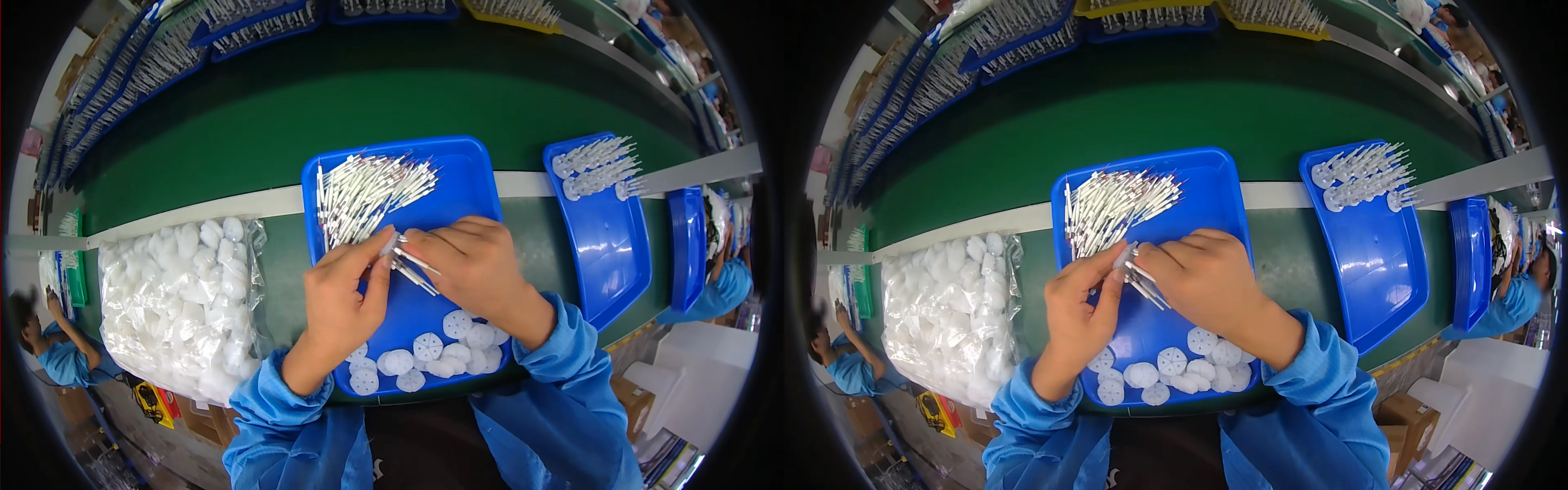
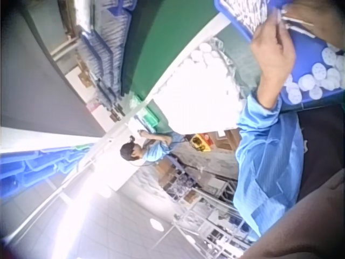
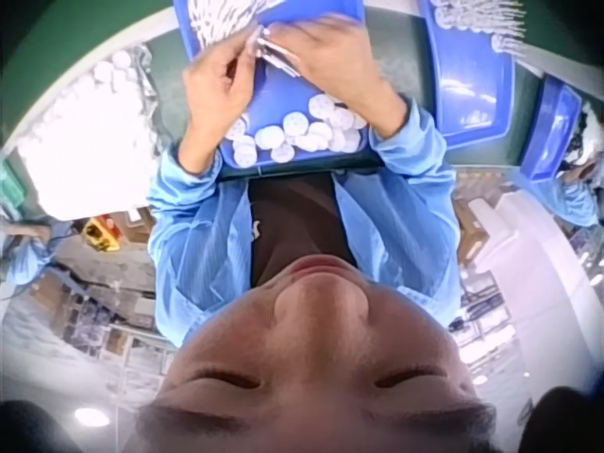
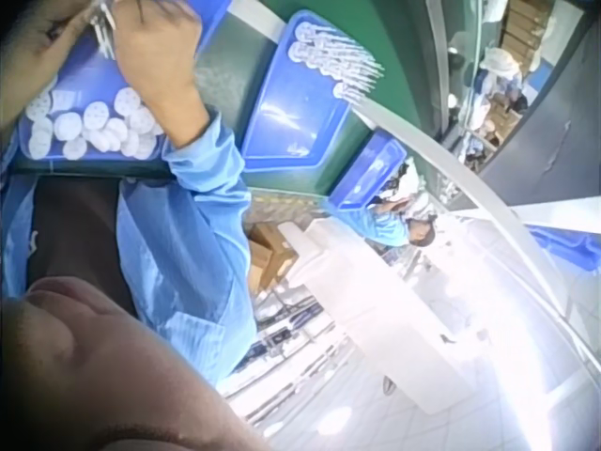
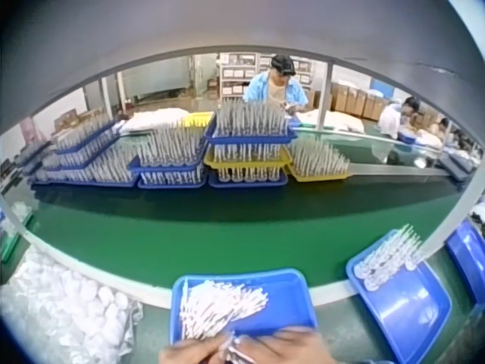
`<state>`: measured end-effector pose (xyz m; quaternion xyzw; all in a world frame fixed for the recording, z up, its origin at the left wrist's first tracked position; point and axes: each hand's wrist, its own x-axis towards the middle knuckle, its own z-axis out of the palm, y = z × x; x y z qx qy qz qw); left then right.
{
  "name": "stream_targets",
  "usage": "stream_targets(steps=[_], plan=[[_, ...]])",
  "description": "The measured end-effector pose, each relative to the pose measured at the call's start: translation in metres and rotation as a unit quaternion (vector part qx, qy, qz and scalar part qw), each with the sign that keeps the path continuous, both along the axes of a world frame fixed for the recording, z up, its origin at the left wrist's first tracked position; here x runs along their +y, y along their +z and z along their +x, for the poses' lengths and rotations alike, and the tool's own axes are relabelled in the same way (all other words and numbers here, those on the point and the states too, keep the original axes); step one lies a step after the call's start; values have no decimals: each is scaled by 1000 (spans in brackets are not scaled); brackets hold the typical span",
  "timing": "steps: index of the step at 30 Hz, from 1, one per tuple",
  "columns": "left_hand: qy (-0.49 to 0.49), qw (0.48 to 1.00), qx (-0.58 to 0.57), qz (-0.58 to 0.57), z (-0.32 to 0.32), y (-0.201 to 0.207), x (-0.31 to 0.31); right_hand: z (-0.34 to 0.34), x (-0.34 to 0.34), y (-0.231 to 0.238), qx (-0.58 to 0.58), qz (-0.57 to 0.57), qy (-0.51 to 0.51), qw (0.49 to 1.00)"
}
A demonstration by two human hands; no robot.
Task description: The person inserts white sticks into small white cotton pads at a factory workstation. They repeatedly pick a stick, insert it into a pad, and place the finished swab into a blue tray. The process is continuous and repetitive throughout the clip.
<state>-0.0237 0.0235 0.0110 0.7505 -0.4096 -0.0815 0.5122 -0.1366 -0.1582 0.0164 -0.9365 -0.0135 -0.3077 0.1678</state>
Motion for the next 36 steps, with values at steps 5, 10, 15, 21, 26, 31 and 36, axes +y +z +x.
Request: stream_targets(steps=[5, 10, 15, 21, 26, 31, 36], plan=[[-22, 977, 199, -78, 7, 1, -5, 3, 3, 5, -5, 57, -22, 998], [-41, 980, 176, -87, 14, 0, -1, 4, -26, 5, 3, 228, 53, 972], [-28, 997, -33, -59, 10, 14, -4, 0, -12, 15, 101, 485, 80, 865], [-22, 984, -159, -74, 8, 13, -6, 1, 3, 8, 113, 527, 85, 838], [-14, 978, -187, -87, 7, 11, -7, 1, 3, 9, 115, 600, 118, 783], [-20, 979, -178, -95, 9, 13, -7, -3, 5, 3, 92, 588, 146, 790], [-36, 980, -177, -82, 9, 12, -7, -7, 4, 2, 100, 593, 123, 790]])
